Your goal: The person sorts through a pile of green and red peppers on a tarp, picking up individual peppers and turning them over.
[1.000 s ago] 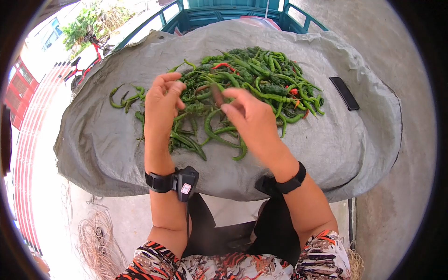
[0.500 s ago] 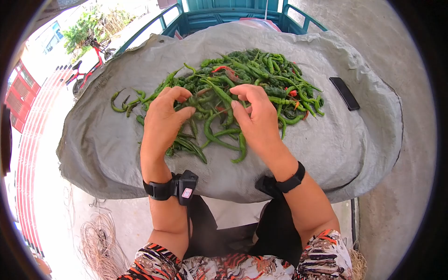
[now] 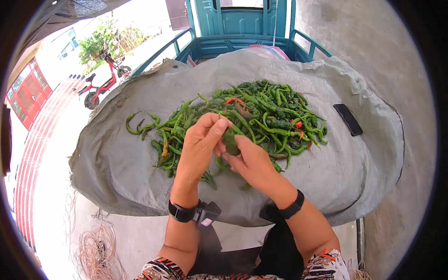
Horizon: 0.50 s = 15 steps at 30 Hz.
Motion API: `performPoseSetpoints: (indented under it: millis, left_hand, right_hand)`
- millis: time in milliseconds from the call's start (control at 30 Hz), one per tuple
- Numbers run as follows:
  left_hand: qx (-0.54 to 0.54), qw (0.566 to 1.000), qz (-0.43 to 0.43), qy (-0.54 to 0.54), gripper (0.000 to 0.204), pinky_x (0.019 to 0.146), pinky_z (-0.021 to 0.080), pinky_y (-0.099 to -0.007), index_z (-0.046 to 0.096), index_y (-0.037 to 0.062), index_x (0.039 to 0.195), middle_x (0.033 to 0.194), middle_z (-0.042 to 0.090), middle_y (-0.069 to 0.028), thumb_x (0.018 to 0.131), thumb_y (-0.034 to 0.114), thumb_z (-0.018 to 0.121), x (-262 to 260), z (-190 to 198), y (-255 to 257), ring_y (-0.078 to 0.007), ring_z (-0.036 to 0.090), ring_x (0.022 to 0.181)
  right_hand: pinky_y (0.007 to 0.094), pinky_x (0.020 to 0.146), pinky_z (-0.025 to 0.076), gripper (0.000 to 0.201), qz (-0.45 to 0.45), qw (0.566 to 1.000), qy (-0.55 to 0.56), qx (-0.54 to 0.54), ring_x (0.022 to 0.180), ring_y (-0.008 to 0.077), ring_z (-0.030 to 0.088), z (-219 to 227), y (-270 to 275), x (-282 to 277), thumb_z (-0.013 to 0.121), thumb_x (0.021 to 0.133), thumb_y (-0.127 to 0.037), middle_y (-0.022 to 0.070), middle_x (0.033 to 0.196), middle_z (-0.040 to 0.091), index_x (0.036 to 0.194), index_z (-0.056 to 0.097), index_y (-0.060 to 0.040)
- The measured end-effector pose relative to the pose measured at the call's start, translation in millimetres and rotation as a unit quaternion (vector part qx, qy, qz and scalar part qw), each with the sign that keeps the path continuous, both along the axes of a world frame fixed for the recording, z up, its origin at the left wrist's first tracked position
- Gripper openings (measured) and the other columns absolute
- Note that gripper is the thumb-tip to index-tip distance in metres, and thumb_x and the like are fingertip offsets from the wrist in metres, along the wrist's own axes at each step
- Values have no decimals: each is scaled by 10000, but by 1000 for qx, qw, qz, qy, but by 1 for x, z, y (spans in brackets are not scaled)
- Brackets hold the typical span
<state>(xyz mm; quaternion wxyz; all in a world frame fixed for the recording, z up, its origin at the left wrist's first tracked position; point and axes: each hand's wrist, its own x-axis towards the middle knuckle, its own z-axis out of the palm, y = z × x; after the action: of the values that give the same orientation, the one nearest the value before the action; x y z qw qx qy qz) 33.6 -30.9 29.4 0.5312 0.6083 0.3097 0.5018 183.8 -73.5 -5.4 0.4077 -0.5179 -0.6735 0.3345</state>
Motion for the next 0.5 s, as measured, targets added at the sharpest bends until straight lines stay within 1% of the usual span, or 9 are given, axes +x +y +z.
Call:
performPoseSetpoints:
  millis: [100,200,233,300,367,400,467,500]
  left_hand:
    - [-1,999,47,-17,244,492,385,-196,640,39,907,722,561,22,987,261,582,-4,-2,6,-31,485,554]
    - [-11,992,126,21,235,510,396,-208,652,38,881,712,572,20,969,247,588,-17,-3,12,-47,507,563]
    - [-25,990,134,-33,230,507,389,-213,634,48,829,707,569,12,946,242,596,-17,-2,12,-51,500,557]
    - [-21,989,144,-24,240,508,387,-214,620,56,805,711,570,6,943,251,601,-22,-4,16,-54,502,557]
    - [-21,988,149,-25,246,502,378,-219,600,63,783,728,578,-4,938,255,606,-24,-3,16,-57,498,553]
    - [-25,988,144,-40,240,502,376,-220,601,60,798,731,579,-4,939,254,605,-23,-4,17,-57,496,552]
    - [-35,988,136,-71,230,501,372,-223,603,54,826,738,581,-5,940,254,603,-23,-5,18,-57,491,550]
    - [-48,984,135,-108,224,502,372,-224,603,51,840,739,582,-6,941,252,602,-25,-7,19,-57,488,549]
  right_hand:
    - [295,621,512,390,10,998,-19,67,673,165,656,-2,-2,-3,633,919,-146,130,919,631,1255,508,9]
    - [301,621,513,358,-20,997,-3,71,657,168,651,6,-8,-6,627,927,-154,148,944,625,1228,533,17]
    - [301,613,510,347,-30,995,-14,97,650,164,645,4,-6,-5,624,932,-166,140,937,629,1217,545,17]
    - [299,598,506,330,-51,987,-36,151,634,155,634,-1,-1,-1,616,943,-189,125,923,636,1195,567,18]
    - [279,574,501,311,-37,996,38,65,615,131,619,7,-3,0,584,968,-219,100,894,643,1170,585,17]
    - [269,562,498,308,-29,997,76,21,606,119,611,11,-4,0,569,980,-234,87,880,647,1158,593,17]
    - [239,543,488,313,-31,991,130,-3,589,96,592,12,-5,-2,538,999,-253,61,855,646,1153,597,13]
    - [224,533,483,317,-32,987,157,-15,580,84,582,12,-5,-2,523,1008,-262,48,842,646,1151,599,11]
